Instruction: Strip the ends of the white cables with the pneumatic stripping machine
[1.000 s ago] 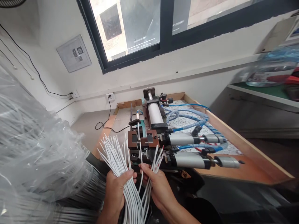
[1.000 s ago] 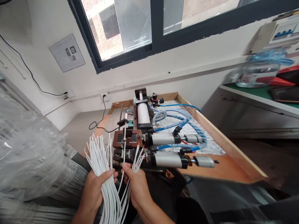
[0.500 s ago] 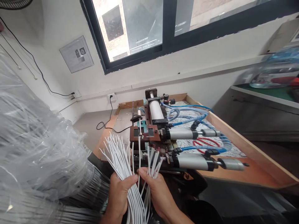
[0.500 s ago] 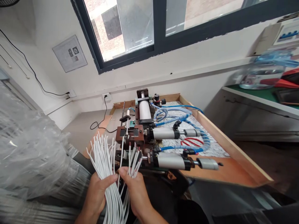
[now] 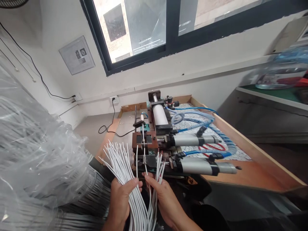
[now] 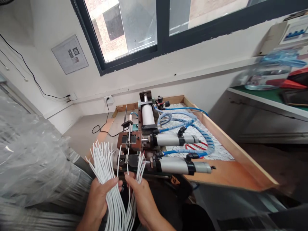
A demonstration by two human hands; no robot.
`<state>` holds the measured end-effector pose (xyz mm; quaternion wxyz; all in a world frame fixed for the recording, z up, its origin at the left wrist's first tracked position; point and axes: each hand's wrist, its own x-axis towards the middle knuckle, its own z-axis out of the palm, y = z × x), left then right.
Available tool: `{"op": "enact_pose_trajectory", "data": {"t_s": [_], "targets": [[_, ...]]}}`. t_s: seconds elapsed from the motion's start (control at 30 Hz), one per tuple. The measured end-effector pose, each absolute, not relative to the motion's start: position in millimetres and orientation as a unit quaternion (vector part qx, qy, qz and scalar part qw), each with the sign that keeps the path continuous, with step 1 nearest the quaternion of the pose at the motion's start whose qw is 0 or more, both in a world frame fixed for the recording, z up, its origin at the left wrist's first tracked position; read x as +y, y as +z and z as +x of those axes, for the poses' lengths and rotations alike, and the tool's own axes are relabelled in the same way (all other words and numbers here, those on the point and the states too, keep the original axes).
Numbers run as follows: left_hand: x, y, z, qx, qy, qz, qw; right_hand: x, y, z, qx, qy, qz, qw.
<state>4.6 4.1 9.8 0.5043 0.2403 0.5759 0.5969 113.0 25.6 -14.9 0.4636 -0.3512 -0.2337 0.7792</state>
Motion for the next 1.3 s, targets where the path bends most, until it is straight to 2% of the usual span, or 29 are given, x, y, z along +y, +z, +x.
{"op": "enact_pose_trajectory", "data": {"t_s": [0.13,0.3,0.53,0.8,0.93,1.07,1.3], "targets": [[1.9,8.8,5.7,0.542,0.585,0.287,0.531,27.3,-13.1,110.2,-0.257,0.804,-0.328,0.425],[3.3,11.9,3.3,0.536,0.603,0.270,0.526,22.8,-15.1,111.4,-0.306,0.711,-0.380,0.507],[5.9,14.9,0.0,0.582,0.608,0.211,0.497,33.1,-22.3,111.5,-0.241,0.710,-0.404,0.524],[6.8,15.0,-1.1,0.581,0.615,0.235,0.478,31.9,-18.5,111.2,-0.260,0.753,-0.372,0.477],[5.0,15.5,0.8,0.531,0.602,0.314,0.507,26.3,-12.4,110.6,-0.286,0.772,-0.347,0.450],[2.2,13.9,2.2,0.494,0.557,0.360,0.563,23.6,-12.7,111.0,-0.304,0.747,-0.349,0.477],[4.8,11.3,-2.5,0.553,0.602,0.245,0.522,24.1,-20.6,115.2,-0.243,0.722,-0.408,0.503]]}}
